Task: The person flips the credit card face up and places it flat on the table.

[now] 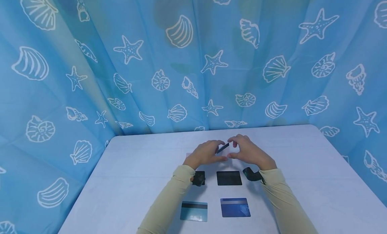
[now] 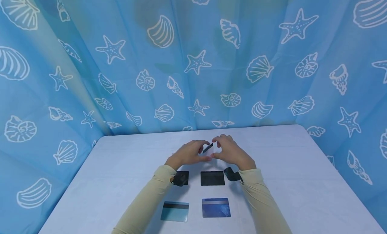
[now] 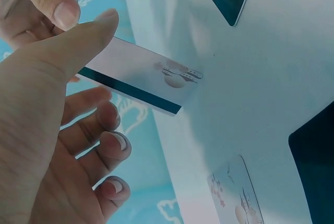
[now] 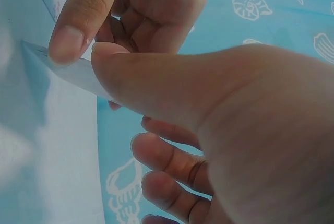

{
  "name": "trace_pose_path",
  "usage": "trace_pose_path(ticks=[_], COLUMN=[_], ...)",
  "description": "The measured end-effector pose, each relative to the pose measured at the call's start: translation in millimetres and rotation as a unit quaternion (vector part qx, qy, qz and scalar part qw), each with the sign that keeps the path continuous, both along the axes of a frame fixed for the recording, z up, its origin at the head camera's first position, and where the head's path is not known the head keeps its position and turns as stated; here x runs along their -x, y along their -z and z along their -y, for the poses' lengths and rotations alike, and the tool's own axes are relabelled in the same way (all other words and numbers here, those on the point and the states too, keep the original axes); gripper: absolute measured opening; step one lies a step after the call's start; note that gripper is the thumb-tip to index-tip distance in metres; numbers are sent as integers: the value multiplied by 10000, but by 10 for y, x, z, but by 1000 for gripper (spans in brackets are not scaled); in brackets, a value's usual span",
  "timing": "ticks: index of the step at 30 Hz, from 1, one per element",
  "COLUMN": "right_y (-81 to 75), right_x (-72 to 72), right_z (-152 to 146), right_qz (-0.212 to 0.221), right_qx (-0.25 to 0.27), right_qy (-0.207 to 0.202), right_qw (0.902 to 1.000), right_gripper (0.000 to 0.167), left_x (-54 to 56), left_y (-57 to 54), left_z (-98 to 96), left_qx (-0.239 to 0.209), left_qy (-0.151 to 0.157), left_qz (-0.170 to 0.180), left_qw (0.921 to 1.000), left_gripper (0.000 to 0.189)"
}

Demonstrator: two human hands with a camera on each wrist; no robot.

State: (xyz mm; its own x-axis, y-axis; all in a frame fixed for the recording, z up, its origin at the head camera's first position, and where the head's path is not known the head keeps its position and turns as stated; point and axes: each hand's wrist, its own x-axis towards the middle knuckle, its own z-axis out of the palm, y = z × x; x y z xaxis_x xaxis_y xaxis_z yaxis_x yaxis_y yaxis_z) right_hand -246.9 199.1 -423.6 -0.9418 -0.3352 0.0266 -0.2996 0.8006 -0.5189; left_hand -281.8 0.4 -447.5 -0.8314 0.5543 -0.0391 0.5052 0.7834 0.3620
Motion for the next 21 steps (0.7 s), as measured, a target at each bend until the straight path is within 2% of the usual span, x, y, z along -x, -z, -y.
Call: trace_pose_path(ticks=[6,21], right_y=[-8,-11], right_x=[-3,-14], right_z=[1,11], right_qz=[-83,-27], right_qx=[19,30], right_qy=[-55,-20], right_qw=[9999,10000], right_gripper=[58,59], left_x=[-1,8], left_y=[-19,-35], left_z=[-8,-1], left_qx=[-68,-362], left_qy=[105,225], left_qz=[-46,93], left_qw=[9999,9990], left_gripper=[68,66])
